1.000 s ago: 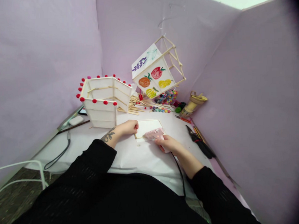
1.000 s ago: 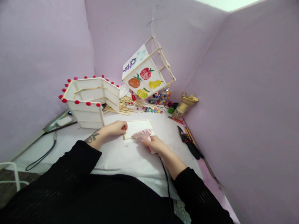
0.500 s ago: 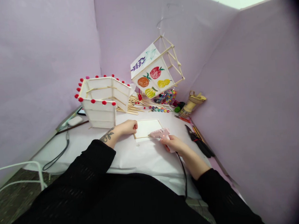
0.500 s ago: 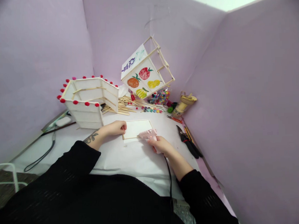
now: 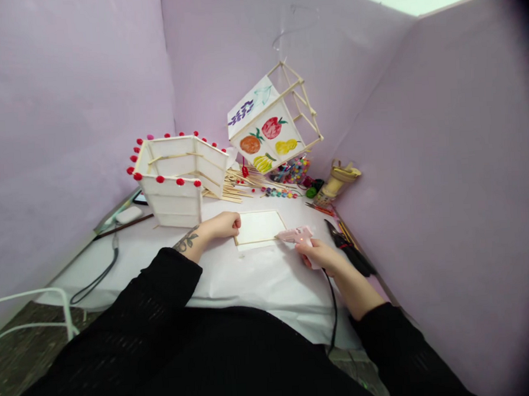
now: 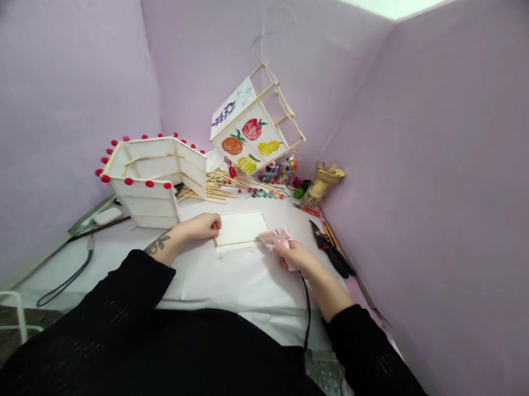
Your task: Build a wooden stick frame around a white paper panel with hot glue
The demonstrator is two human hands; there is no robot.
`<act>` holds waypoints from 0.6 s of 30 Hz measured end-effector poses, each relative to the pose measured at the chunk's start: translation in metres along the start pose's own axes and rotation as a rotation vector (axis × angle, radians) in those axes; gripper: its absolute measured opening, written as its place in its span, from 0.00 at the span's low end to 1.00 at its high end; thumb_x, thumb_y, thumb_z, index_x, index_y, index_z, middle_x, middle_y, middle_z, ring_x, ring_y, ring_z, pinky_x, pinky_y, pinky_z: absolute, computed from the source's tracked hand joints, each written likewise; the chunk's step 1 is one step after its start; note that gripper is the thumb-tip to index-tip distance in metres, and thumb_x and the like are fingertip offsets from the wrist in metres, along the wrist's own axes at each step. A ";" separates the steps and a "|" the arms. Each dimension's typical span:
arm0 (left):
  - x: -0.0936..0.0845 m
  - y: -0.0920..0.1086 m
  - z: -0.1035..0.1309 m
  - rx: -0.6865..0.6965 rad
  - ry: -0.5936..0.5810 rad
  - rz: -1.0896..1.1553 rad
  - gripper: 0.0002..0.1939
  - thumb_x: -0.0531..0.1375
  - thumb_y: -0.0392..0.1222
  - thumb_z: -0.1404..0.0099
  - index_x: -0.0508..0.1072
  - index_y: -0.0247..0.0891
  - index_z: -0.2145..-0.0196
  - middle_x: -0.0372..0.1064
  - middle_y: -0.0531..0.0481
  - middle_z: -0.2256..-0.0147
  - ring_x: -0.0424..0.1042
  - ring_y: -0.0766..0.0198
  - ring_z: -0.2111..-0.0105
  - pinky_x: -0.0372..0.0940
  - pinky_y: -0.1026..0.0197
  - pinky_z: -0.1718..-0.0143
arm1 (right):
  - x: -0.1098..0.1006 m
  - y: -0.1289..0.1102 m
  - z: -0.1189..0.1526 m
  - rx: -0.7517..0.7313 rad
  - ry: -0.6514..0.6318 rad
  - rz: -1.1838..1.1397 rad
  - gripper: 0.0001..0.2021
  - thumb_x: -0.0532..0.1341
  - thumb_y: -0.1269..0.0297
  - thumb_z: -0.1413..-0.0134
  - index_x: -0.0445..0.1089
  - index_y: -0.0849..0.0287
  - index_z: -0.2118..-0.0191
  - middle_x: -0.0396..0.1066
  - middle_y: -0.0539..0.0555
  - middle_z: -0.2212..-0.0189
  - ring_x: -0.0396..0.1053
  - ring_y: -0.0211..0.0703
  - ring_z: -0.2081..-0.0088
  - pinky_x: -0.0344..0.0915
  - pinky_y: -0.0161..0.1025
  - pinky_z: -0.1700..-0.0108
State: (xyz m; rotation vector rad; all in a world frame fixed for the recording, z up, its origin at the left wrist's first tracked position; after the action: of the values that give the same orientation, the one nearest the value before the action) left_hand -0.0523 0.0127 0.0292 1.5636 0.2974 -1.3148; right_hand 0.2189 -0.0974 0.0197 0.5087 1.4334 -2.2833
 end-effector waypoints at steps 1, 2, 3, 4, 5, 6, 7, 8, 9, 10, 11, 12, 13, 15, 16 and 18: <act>0.000 0.000 0.000 0.000 -0.002 0.002 0.09 0.58 0.33 0.48 0.71 0.35 0.67 0.71 0.50 0.69 0.68 0.64 0.70 0.60 0.65 0.68 | -0.002 0.000 0.002 0.004 0.012 0.015 0.14 0.59 0.57 0.50 0.62 0.58 0.80 0.62 0.50 0.87 0.57 0.35 0.84 0.51 0.34 0.80; 0.000 0.000 0.000 0.000 -0.004 0.004 0.09 0.57 0.33 0.49 0.71 0.35 0.66 0.71 0.50 0.69 0.68 0.64 0.70 0.60 0.65 0.68 | -0.005 -0.001 0.003 0.006 0.028 0.024 0.15 0.59 0.56 0.49 0.62 0.58 0.81 0.62 0.50 0.87 0.57 0.35 0.84 0.51 0.35 0.80; -0.001 0.001 0.001 0.000 -0.006 0.007 0.10 0.57 0.33 0.49 0.71 0.35 0.66 0.71 0.50 0.69 0.68 0.64 0.70 0.60 0.65 0.68 | -0.008 0.000 0.004 0.010 0.043 0.028 0.15 0.60 0.56 0.49 0.62 0.58 0.81 0.62 0.51 0.87 0.57 0.35 0.84 0.51 0.35 0.80; -0.001 0.001 0.001 -0.001 -0.009 0.008 0.10 0.57 0.33 0.49 0.71 0.35 0.66 0.71 0.50 0.69 0.68 0.64 0.70 0.60 0.65 0.69 | -0.010 0.000 0.005 0.016 0.055 0.030 0.16 0.60 0.56 0.49 0.62 0.58 0.81 0.62 0.51 0.87 0.57 0.35 0.84 0.50 0.35 0.80; -0.001 0.001 0.001 -0.001 -0.012 0.008 0.10 0.57 0.33 0.49 0.71 0.35 0.66 0.71 0.50 0.69 0.68 0.64 0.70 0.60 0.65 0.69 | -0.012 0.002 0.005 0.023 0.065 0.030 0.16 0.60 0.56 0.49 0.62 0.58 0.81 0.62 0.51 0.87 0.57 0.35 0.84 0.50 0.35 0.80; -0.002 0.002 0.002 -0.002 -0.015 0.008 0.10 0.57 0.34 0.49 0.71 0.35 0.66 0.71 0.50 0.69 0.68 0.64 0.70 0.60 0.65 0.69 | -0.014 0.004 0.005 0.027 0.071 0.027 0.16 0.60 0.56 0.49 0.63 0.58 0.81 0.62 0.51 0.87 0.57 0.35 0.83 0.50 0.35 0.80; -0.002 0.002 0.002 -0.002 -0.017 0.009 0.10 0.57 0.34 0.49 0.71 0.35 0.66 0.71 0.50 0.69 0.68 0.64 0.70 0.60 0.64 0.69 | -0.016 0.006 0.004 0.029 0.074 0.023 0.16 0.60 0.56 0.49 0.63 0.58 0.82 0.62 0.51 0.86 0.57 0.35 0.83 0.50 0.34 0.80; -0.002 0.002 0.002 -0.002 -0.021 0.011 0.10 0.57 0.34 0.49 0.71 0.35 0.66 0.71 0.50 0.69 0.68 0.64 0.70 0.60 0.64 0.69 | -0.017 0.009 0.003 0.027 0.076 0.019 0.16 0.60 0.55 0.49 0.63 0.58 0.82 0.62 0.51 0.86 0.57 0.35 0.83 0.50 0.34 0.80; -0.003 0.002 0.002 -0.005 -0.023 0.013 0.10 0.57 0.34 0.49 0.71 0.35 0.66 0.71 0.50 0.69 0.68 0.64 0.70 0.60 0.64 0.69 | -0.019 0.011 0.001 0.020 0.078 0.016 0.16 0.60 0.55 0.50 0.63 0.59 0.82 0.62 0.51 0.86 0.58 0.35 0.83 0.51 0.34 0.80; -0.003 0.003 0.003 -0.007 -0.024 0.013 0.10 0.57 0.34 0.49 0.71 0.35 0.66 0.71 0.50 0.69 0.68 0.64 0.70 0.60 0.64 0.68 | -0.020 0.014 0.000 0.012 0.082 0.013 0.17 0.60 0.55 0.50 0.63 0.59 0.82 0.63 0.51 0.86 0.58 0.35 0.83 0.51 0.34 0.80; -0.003 0.003 0.003 -0.009 -0.024 0.014 0.10 0.57 0.34 0.49 0.71 0.35 0.66 0.71 0.50 0.69 0.68 0.64 0.70 0.60 0.64 0.68 | -0.021 0.016 -0.002 0.010 0.087 0.011 0.17 0.61 0.55 0.51 0.63 0.59 0.83 0.63 0.52 0.86 0.58 0.35 0.83 0.51 0.34 0.80; -0.003 0.002 0.003 -0.010 -0.025 0.013 0.10 0.57 0.34 0.49 0.71 0.35 0.66 0.71 0.50 0.69 0.68 0.63 0.70 0.60 0.64 0.68 | -0.022 0.018 -0.003 0.013 0.091 0.009 0.17 0.61 0.54 0.51 0.63 0.59 0.83 0.63 0.52 0.86 0.59 0.36 0.83 0.52 0.34 0.80; -0.003 0.002 0.002 -0.010 -0.023 0.014 0.10 0.57 0.35 0.50 0.71 0.35 0.67 0.71 0.50 0.69 0.68 0.63 0.70 0.60 0.64 0.68 | -0.022 0.019 -0.003 0.020 0.093 0.004 0.17 0.61 0.55 0.51 0.63 0.59 0.83 0.63 0.52 0.86 0.59 0.36 0.83 0.52 0.34 0.80; -0.002 0.001 0.001 -0.009 -0.020 0.018 0.10 0.57 0.35 0.50 0.71 0.36 0.67 0.71 0.50 0.69 0.68 0.64 0.71 0.60 0.64 0.69 | -0.023 0.019 -0.003 0.039 0.093 -0.009 0.16 0.61 0.55 0.52 0.63 0.58 0.82 0.62 0.51 0.86 0.58 0.35 0.83 0.51 0.34 0.80; -0.002 0.000 0.001 -0.007 -0.020 0.021 0.10 0.57 0.35 0.50 0.71 0.36 0.67 0.71 0.50 0.69 0.68 0.64 0.71 0.60 0.64 0.69 | -0.023 0.019 -0.003 0.044 0.091 -0.013 0.16 0.61 0.55 0.52 0.63 0.59 0.82 0.62 0.51 0.87 0.58 0.35 0.83 0.51 0.34 0.80; -0.001 -0.001 -0.001 -0.004 -0.015 0.024 0.10 0.57 0.35 0.50 0.71 0.36 0.67 0.71 0.50 0.69 0.68 0.64 0.70 0.60 0.65 0.69 | -0.024 0.018 -0.002 0.045 0.096 -0.006 0.16 0.60 0.55 0.51 0.63 0.59 0.82 0.62 0.51 0.87 0.57 0.35 0.84 0.51 0.34 0.80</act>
State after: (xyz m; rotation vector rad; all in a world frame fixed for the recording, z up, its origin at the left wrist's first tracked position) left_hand -0.0531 0.0139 0.0289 1.5482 0.2707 -1.3061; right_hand 0.2490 -0.0993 0.0168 0.6364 1.4320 -2.3287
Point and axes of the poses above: each hand's wrist, its own z-axis away from the middle knuckle, its own x-axis out of the palm, y = z × x, the point moved 4 cm from there along -z, towards the middle knuckle
